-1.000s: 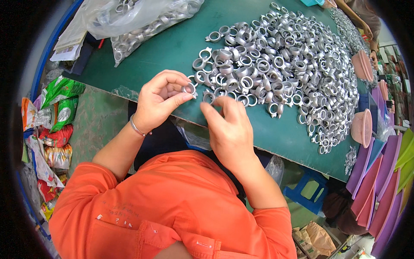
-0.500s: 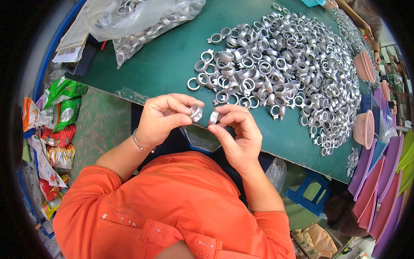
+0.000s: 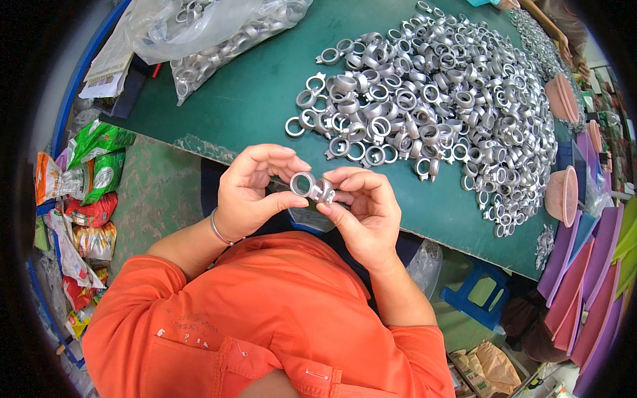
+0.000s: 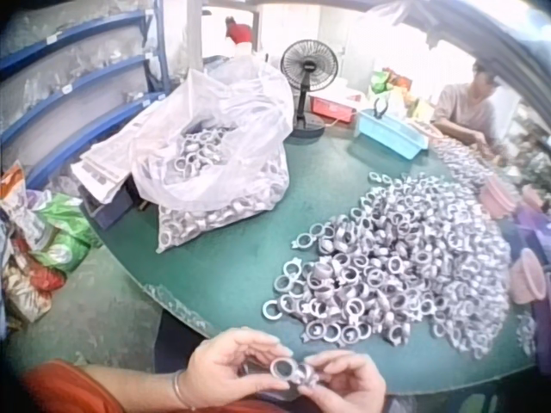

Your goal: The person picks up metal rings and smaller metal components from a table, fitting the components into the rings by hand.

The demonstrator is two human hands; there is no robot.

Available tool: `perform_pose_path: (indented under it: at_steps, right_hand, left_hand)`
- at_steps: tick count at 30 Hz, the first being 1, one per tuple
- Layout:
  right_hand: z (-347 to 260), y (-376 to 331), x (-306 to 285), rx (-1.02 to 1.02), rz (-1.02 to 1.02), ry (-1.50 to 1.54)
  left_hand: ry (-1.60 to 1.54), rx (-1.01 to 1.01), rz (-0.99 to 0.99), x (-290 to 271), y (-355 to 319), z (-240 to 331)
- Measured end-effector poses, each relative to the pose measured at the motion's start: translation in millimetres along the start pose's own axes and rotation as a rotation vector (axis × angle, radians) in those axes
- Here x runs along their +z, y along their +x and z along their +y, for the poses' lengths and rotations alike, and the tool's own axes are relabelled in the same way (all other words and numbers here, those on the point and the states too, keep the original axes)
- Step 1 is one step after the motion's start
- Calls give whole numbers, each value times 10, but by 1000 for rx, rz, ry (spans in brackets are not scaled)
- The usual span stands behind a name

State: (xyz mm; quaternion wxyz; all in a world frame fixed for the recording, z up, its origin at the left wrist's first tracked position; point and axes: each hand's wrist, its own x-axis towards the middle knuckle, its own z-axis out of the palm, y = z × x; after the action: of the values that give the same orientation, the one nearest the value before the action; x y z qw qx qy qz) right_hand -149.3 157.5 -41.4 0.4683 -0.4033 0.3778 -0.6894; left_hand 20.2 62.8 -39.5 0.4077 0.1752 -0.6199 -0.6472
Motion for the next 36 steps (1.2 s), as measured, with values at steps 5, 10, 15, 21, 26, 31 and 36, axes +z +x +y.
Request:
perform_pose_path:
  at_steps: [5,10,15,21,26,31,36]
  right_hand:
    - [-8,24,18,21,9,1]
    - [-26,22,42,78,49,71]
    - [-16,8,40,60,50,-94]
    - [1,23,-29,5,66,-63]
    - [-18,43,-47,45,65,22]
    - [-57,33,-98,110,77,198]
    - [-100,-19,-139,399,-10,657]
  left_hand:
    - [328,166,-21,-63,18,31]
    - [647,645,122,-366,408,271]
    - [1021,888,552,-909,1346,832]
    - [1186,796,516,-1011,1491,902]
    - [994,534,-84,-412,891,577]
    - [983,198,-209,-196,572,128]
    - [958,141,-76,-162,451,32]
